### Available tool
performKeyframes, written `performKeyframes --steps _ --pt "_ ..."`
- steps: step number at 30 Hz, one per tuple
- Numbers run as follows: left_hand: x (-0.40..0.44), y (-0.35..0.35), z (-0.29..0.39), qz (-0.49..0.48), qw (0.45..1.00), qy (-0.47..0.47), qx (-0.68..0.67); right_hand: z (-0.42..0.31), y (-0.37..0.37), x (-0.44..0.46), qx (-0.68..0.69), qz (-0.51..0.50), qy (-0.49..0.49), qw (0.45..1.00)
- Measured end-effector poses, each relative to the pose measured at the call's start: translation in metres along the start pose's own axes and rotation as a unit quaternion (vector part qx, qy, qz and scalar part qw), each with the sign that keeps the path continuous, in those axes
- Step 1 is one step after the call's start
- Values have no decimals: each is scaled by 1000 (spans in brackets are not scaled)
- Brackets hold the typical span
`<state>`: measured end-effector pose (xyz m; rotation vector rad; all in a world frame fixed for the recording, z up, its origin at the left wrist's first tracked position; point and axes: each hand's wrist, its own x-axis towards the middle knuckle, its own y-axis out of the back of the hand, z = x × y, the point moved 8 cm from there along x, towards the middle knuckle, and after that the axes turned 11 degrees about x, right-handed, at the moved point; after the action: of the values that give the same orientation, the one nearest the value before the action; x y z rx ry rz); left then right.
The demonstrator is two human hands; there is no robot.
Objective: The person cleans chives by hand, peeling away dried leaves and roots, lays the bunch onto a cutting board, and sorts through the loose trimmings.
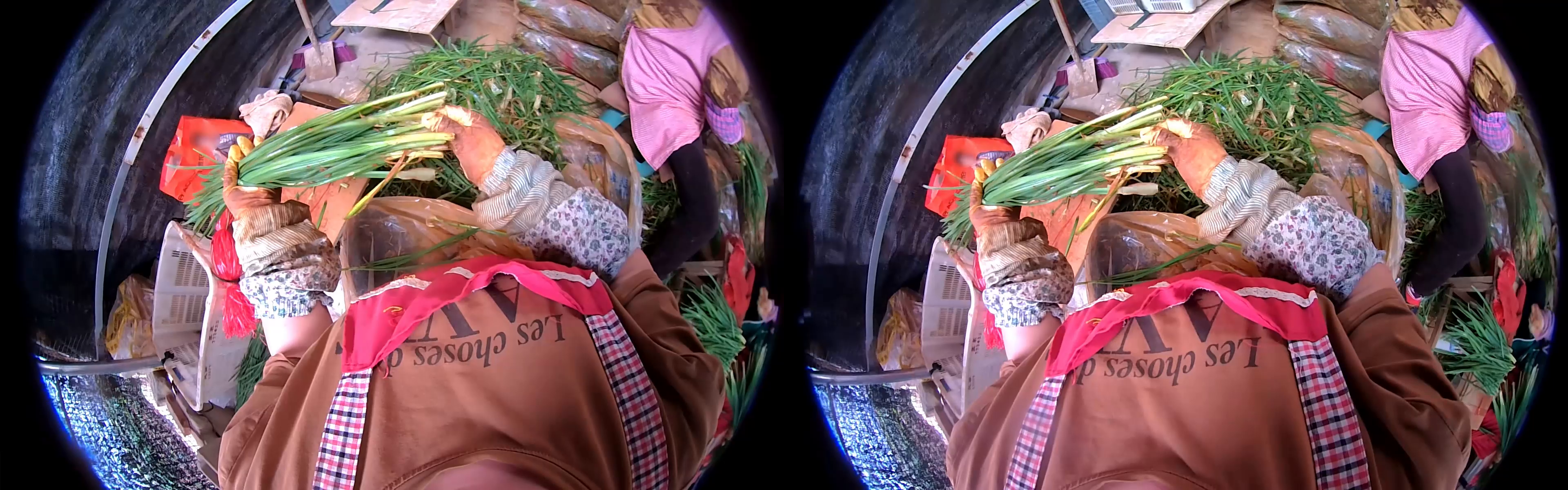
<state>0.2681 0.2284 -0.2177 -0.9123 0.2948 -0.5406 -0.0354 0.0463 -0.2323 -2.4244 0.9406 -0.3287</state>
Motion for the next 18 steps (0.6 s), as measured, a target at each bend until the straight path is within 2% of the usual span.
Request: performKeyframes --steps 1,4,5,9,12,13,16,18 --pt "0 0 -2 0 1000 2 -2 2 -1 1 40 5 9 999" --pt "-4 -8 -5 6 1000 -7 -2 -8 0 -10 -69 0 21 997" --pt "-8 -14 -5 7 1000 -18 7 0 3 -7 -43 -38 -12 998" --pt "-14 -20 -5 6 1000 -21 17 11 2 -3 106 -39 -58 992" --pt "-8 -14 -5 -3 1000 -13 -1 14 -3 0 104 -112 -76 985" --pt "-7 -14 -5 -9 1000 -11 -6 13 -9 -2 79 -147 -108 980" --pt "-9 -19 -7 -42 999 -5 3 10 -17 -8 8 -129 -158 979" --pt "-10 -20 -6 -27 999 -19 12 9 -15 -4 -6 -133 -127 983"
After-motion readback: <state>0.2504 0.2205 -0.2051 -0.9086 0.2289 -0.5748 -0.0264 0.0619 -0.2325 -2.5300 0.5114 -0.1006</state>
